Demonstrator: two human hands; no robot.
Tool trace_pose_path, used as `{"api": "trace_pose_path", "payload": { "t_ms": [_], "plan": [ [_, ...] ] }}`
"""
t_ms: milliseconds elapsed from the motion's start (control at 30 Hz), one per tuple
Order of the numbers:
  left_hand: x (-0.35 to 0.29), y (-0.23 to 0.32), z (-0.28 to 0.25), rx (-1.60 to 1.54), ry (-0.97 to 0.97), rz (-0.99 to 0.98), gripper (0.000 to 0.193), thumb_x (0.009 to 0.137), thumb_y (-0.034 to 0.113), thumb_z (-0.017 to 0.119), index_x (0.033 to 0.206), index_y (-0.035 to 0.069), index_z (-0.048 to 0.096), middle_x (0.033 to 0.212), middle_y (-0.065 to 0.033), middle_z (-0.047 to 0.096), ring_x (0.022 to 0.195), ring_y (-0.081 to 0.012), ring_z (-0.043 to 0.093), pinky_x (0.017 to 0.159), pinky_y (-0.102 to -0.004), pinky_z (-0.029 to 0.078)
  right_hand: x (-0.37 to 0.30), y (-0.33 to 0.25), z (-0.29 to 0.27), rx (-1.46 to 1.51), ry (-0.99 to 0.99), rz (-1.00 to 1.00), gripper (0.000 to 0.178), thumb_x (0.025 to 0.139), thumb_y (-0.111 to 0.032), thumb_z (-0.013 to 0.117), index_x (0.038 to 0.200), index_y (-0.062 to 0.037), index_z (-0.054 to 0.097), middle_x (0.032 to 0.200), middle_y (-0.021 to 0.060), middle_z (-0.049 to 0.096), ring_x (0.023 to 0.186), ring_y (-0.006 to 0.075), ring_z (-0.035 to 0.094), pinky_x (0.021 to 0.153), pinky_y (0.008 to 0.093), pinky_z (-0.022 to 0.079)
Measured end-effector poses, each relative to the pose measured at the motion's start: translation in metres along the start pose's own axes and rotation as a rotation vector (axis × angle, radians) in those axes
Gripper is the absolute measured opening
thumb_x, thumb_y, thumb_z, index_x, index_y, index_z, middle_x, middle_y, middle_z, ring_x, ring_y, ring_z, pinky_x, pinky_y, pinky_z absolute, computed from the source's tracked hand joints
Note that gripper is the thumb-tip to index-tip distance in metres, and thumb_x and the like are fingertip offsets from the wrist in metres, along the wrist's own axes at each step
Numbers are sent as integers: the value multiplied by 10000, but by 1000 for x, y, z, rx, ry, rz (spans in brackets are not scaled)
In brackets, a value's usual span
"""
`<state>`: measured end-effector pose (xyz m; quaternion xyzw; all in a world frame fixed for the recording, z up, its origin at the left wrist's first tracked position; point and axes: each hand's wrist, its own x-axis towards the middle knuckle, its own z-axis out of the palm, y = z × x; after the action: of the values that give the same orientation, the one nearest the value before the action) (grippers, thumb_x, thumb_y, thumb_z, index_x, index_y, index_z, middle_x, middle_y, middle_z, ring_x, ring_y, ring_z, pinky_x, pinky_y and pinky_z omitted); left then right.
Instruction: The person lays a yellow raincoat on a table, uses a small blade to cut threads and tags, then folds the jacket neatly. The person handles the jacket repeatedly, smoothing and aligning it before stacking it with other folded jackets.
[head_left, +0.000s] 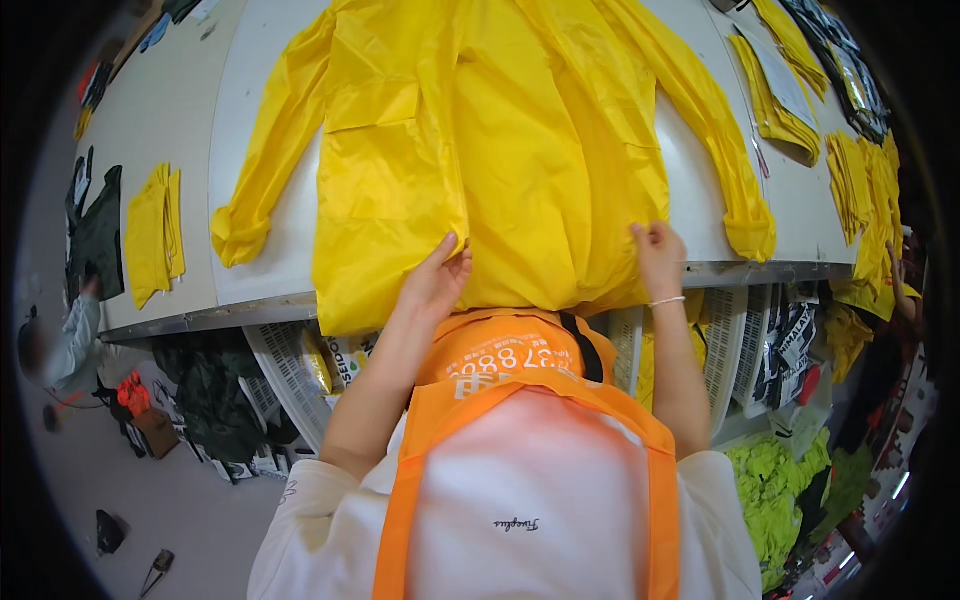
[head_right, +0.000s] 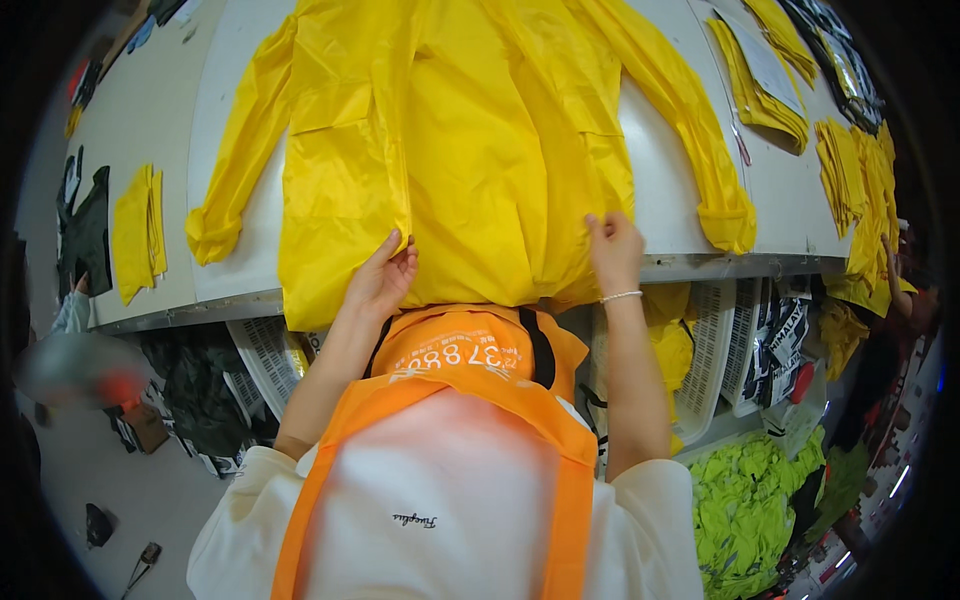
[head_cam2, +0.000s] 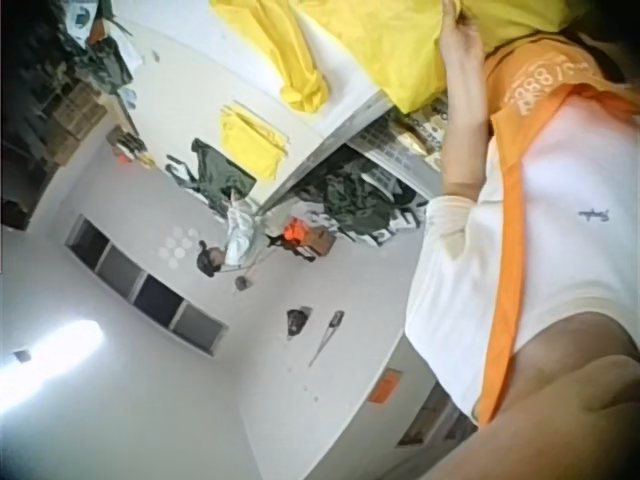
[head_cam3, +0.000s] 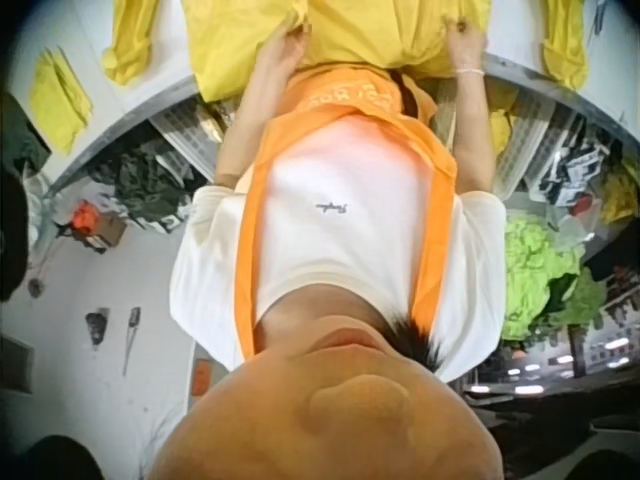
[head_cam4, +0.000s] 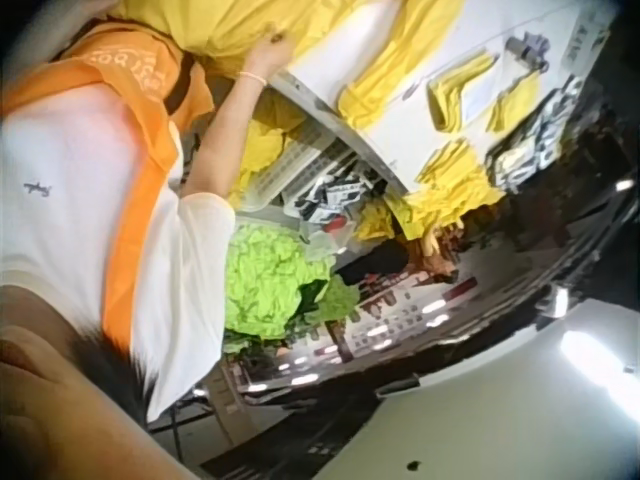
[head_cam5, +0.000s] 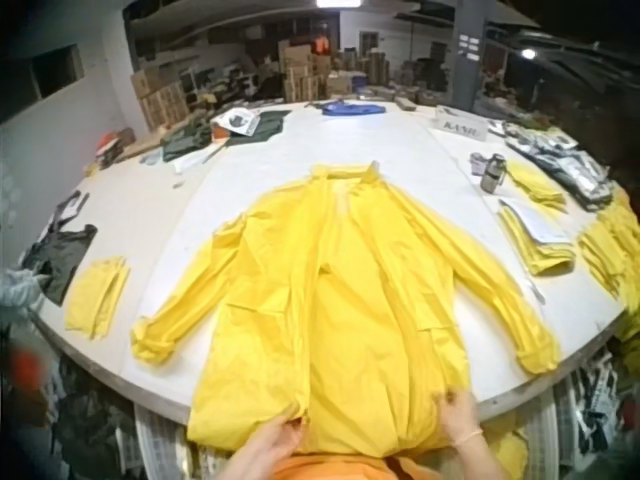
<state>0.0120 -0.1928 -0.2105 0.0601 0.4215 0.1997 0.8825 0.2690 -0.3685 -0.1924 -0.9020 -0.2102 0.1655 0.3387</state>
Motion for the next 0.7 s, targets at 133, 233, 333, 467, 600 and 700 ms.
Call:
{"api": "trace_pose_path", "payload": {
  "t_ms": [133, 233, 333, 467, 600, 700],
  "plan": [
    [0, -27, 42, 110, -30, -156, 246, 880, 253, 603, 1040, 76, 544, 989, -42, 591, 901, -144, 554, 837, -283, 447, -37, -63, 26, 113, -23, -301, 227, 848, -203, 589, 756, 2, 557, 638, 160, 585, 575, 296, 576, 542, 376, 434],
    [13, -46, 53, 243, -87, -141, 255, 890, 283, 586, 1059, 96, 547, 1002, -15, 593, 959, -134, 532, 884, -305, 399, -55, -66, 76, 255, -175, -239, 192, 865, -171, 572, 806, 12, 567, 631, 163, 557, 534, 218, 523, 530, 312, 417],
    [26, -54, 46, 277, -62, -104, 277, 878, 234, 608, 1102, 87, 538, 1054, -35, 587, 998, -154, 527, 890, -323, 394, -57, -60, 81, 228, -133, -172, 171, 869, -159, 544, 814, 3, 559, 647, 188, 571, 592, 316, 563, 547, 379, 432],
    [34, -63, 48, 238, 2, -91, 309, 862, 203, 632, 1123, 67, 540, 1080, -52, 587, 1012, -159, 529, 892, -321, 400, -51, -50, 72, 201, -43, -123, 142, 854, -155, 569, 828, -15, 565, 644, 166, 579, 608, 346, 576, 559, 419, 439],
    [31, -67, 55, 239, 58, -58, 244, 857, 146, 632, 1073, 66, 554, 1007, -56, 610, 954, -169, 569, 828, -297, 458, -55, -55, 54, -116, 226, -448, 163, 775, -196, 662, 836, -65, 587, 787, 94, 547, 738, 289, 555, 628, 382, 449],
    [35, -66, 50, 344, 107, -38, 233, 848, 151, 645, 1051, 69, 568, 968, -50, 619, 905, -159, 570, 785, -299, 455, -76, -66, 52, -172, 22, -578, 169, 738, -164, 690, 843, -69, 596, 804, 94, 547, 785, 278, 561, 646, 372, 461]
  ]
}}
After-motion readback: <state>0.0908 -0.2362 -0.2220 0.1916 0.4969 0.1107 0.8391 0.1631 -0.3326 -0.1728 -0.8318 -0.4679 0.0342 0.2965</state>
